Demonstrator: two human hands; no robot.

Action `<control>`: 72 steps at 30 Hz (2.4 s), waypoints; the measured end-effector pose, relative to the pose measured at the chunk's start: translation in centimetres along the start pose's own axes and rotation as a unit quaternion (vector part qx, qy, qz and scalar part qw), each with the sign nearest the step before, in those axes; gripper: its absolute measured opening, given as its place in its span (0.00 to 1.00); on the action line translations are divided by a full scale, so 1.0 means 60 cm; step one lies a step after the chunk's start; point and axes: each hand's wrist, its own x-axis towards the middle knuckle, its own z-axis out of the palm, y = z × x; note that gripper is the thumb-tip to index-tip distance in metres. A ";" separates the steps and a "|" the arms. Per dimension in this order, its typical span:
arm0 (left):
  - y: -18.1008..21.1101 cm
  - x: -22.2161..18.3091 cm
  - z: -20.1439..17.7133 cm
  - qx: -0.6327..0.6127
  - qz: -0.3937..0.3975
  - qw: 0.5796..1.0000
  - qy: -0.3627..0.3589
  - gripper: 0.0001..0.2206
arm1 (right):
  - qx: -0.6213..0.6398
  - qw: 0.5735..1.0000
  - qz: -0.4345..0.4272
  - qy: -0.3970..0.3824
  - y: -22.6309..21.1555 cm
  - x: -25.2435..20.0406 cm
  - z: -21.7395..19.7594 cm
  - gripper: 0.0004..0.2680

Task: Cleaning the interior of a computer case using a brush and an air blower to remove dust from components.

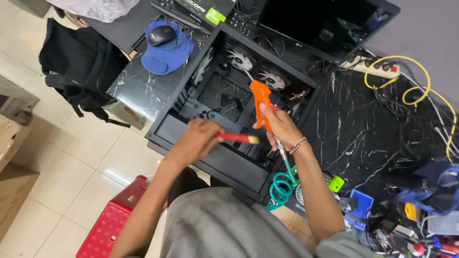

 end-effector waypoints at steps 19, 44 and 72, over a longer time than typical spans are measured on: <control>-0.106 0.084 -0.141 -0.312 -0.056 0.926 0.203 0.10 | -0.118 0.936 0.152 -0.296 -0.040 -0.013 -0.017 0.23; -0.064 0.190 -0.005 -0.390 -0.057 0.917 -0.057 0.10 | -0.386 0.847 0.346 -0.116 -0.178 -0.083 -0.123 0.28; -0.096 0.156 -0.119 -0.233 -0.035 0.961 0.147 0.18 | -0.043 0.867 0.169 -0.466 -0.102 0.056 -0.096 0.32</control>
